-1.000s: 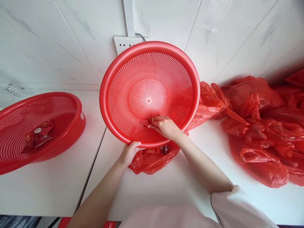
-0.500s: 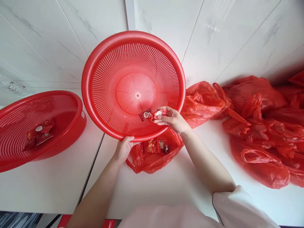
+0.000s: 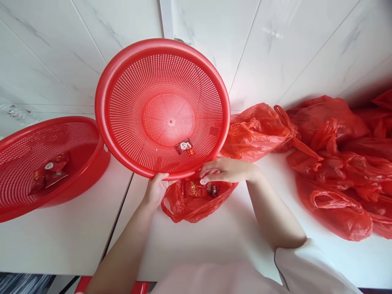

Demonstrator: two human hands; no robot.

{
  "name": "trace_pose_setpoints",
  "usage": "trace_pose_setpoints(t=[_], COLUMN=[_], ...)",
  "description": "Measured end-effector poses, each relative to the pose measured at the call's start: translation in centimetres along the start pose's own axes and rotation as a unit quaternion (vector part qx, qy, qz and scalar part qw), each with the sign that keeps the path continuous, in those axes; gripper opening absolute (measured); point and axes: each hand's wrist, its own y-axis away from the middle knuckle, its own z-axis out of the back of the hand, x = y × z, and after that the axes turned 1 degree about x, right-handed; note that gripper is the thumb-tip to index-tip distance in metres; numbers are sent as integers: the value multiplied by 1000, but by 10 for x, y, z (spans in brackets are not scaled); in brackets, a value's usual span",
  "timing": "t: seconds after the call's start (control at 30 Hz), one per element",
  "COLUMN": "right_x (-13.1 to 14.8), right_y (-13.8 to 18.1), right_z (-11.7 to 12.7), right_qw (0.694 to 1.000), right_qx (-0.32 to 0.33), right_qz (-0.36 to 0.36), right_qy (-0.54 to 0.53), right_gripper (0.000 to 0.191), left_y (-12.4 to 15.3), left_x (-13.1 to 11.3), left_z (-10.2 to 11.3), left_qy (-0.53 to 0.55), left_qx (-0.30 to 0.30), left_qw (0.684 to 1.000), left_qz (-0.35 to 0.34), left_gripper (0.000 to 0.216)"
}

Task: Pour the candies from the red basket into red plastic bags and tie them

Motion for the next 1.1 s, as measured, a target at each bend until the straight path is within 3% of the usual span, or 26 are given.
trace_pose_setpoints(t=[0.07,0.17,0.23,0.3,0.4,0.53,0.63,0.7,0.77,0.83,0.93,1.1], right_x=[1,-3,-9,-16,-21,-20,-23,-27,-30,-29,-23,-12], right_y=[-4,-19,-31,-39,-43,-38,-37,-40,-41,-42,-39,-33], right_z=[-3,-13,-23,-33,-40,-34,-27,-23,-21,-18,-16,-18], right_qw=[992,943,909,896,919,970,981,966,930,903,908,941], right_qx=[-96,-277,-312,-274,-180,-133,-190,-222,-220,-204,-197,-205], right_qz=[-5,-15,-32,-61,-69,-1,-6,-21,-30,-19,37,83], right_qy=[78,184,274,345,343,203,35,-133,-294,-379,-367,-257], right_gripper=[18,21,21,26,32,26,33,29,26,30,41,49], left_y=[0,3,5,7,7,5,4,3,3,3,3,4], left_x=[-1,-1,2,4,7,6,4,3,3,2,2,2], left_z=[-1,-5,-8,-10,-11,-9,-7,-7,-7,-7,-7,-7], left_qy=[-6,-11,-12,-13,-19,-27,-21,-19,-19,-17,-13,-12], left_qx=[-4,9,30,44,43,32,22,22,25,24,24,21], left_qw=[1000,1000,999,999,998,998,999,999,999,999,999,1000], left_qz=[-10,1,19,25,30,42,32,25,23,21,19,19], left_gripper=[45,45,43,43,42,43,43,42,42,44,45,39])
